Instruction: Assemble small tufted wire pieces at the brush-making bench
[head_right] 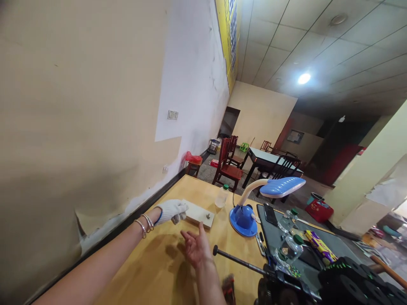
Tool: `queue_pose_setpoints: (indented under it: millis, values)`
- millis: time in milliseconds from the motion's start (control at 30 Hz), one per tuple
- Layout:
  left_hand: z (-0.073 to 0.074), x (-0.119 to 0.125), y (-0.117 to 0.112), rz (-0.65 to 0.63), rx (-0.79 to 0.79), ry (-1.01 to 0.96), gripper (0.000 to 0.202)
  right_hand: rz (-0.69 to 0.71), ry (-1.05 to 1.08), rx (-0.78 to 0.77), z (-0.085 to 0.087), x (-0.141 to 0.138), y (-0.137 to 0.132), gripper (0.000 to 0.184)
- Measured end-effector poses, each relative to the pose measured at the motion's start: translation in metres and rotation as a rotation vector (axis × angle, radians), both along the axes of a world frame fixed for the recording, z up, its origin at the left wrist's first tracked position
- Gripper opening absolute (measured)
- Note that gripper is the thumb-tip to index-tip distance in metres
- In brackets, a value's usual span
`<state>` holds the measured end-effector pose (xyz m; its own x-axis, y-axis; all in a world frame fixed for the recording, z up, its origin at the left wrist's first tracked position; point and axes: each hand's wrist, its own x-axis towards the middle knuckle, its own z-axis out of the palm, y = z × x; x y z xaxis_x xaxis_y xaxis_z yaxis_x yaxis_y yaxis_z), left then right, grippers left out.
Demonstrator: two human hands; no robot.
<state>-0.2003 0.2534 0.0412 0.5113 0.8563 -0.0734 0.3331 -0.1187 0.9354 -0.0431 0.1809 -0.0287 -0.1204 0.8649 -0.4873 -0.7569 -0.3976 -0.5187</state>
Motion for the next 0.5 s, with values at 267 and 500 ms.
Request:
queue_pose_setpoints:
  millis: [267, 500]
  values:
    - [0.032, -0.022, -0.024, 0.131, 0.317, 0.278, 0.034, -0.044, 0.258, 0.087, 0.034, -0.003, 0.037, 0.016]
    - [0.062, -0.070, -0.093, 0.276, 1.185, 0.182, 0.029, -0.074, 0.339, 0.115, 0.049, 0.002, 0.043, 0.020]
